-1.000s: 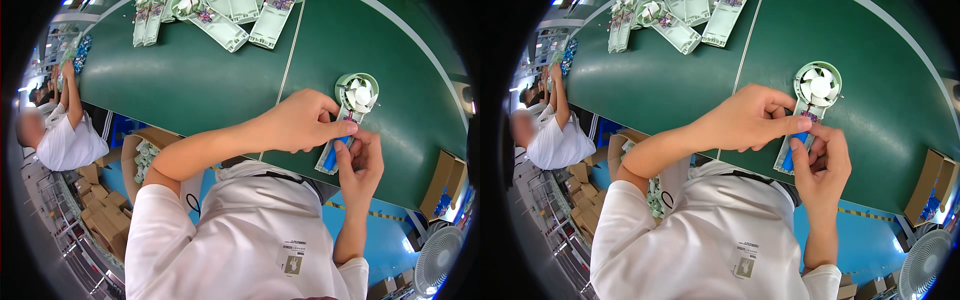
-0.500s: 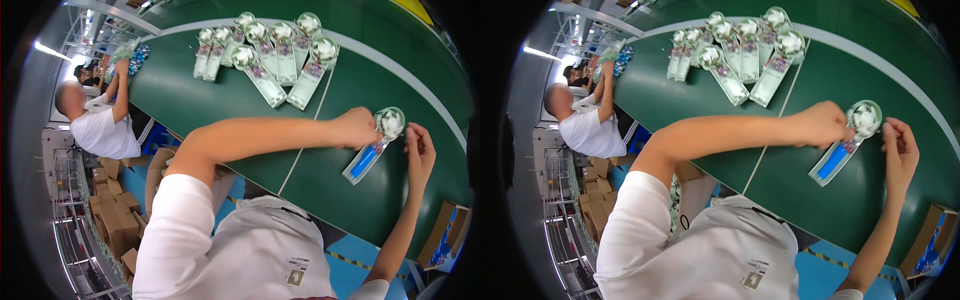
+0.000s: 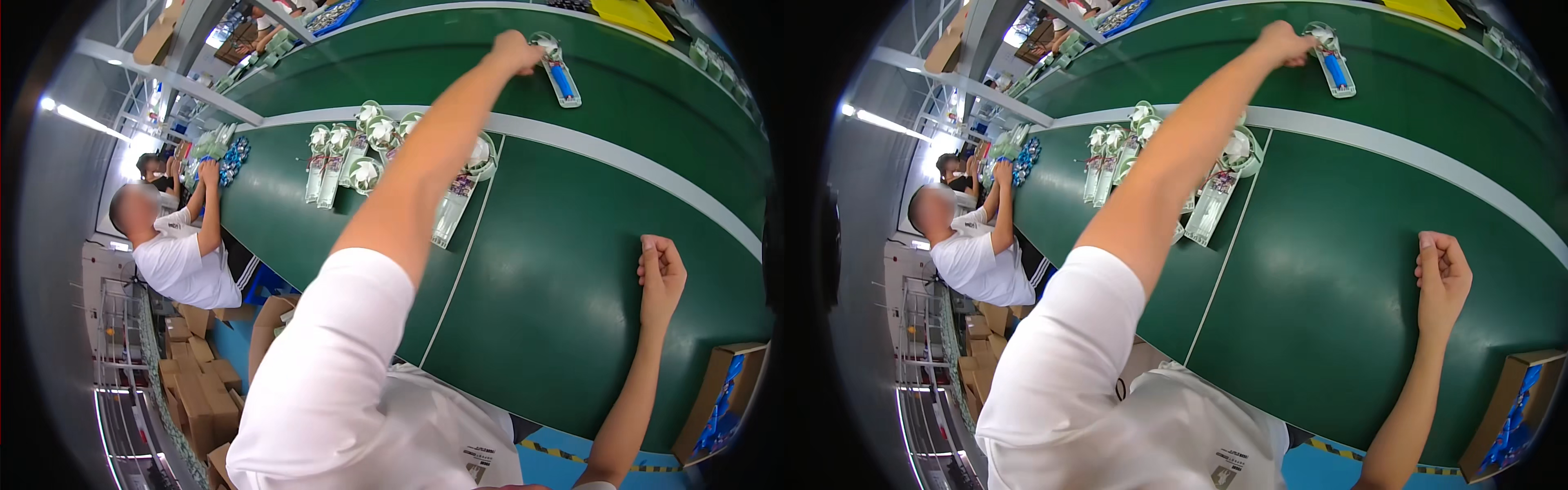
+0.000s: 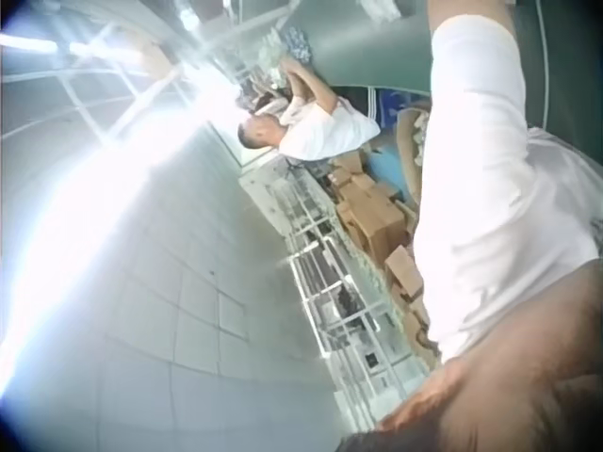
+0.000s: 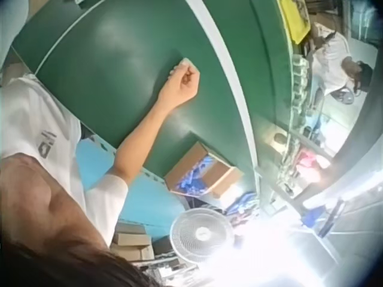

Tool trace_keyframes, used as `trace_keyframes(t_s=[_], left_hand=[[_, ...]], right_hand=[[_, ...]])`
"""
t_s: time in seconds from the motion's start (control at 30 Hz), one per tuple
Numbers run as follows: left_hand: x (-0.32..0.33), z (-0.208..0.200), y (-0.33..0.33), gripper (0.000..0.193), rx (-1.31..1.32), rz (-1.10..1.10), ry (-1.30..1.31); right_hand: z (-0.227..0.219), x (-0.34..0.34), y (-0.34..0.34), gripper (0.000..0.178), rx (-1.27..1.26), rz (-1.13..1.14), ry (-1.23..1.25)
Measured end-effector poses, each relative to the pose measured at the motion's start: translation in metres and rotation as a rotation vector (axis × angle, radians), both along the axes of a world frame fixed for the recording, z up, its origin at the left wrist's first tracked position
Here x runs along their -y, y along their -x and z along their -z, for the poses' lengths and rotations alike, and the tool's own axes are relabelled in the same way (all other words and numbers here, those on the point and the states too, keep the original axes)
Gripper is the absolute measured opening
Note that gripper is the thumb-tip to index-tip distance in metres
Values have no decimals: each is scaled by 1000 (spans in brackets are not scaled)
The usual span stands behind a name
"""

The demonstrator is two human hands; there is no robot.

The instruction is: Assembling and labeling small electronic fan components on a factory production line.

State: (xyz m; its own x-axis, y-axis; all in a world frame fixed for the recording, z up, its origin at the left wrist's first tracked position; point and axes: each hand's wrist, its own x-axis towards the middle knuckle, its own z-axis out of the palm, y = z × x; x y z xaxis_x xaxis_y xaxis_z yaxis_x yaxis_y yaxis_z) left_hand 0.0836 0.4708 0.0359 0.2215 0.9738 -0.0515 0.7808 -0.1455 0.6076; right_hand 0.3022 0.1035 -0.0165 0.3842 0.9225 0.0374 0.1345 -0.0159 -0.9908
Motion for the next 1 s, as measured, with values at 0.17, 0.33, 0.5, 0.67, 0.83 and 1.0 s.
trace_keyframes(t_s=[0.17,0.33,0.5,0.67,0.83,1.0], left_hand=[[88,-66,63,54,-455,567,-239],[176,-89,83,57,-834,689,83],[194,-72,96,47,-621,788,-29],[244,-33,96,49,-280,803,-157],[329,-4,79,49,141,725,-164],[392,4,93,45,494,290,-231]], right_hand=[[-6,-2,3,16,3,-2,1],[-3,-3,2,16,34,5,6],[0,-3,-2,16,94,1,-9],[2,3,2,17,173,-17,-37],[-5,21,20,18,222,-5,-35],[-39,88,63,20,117,-42,203]])
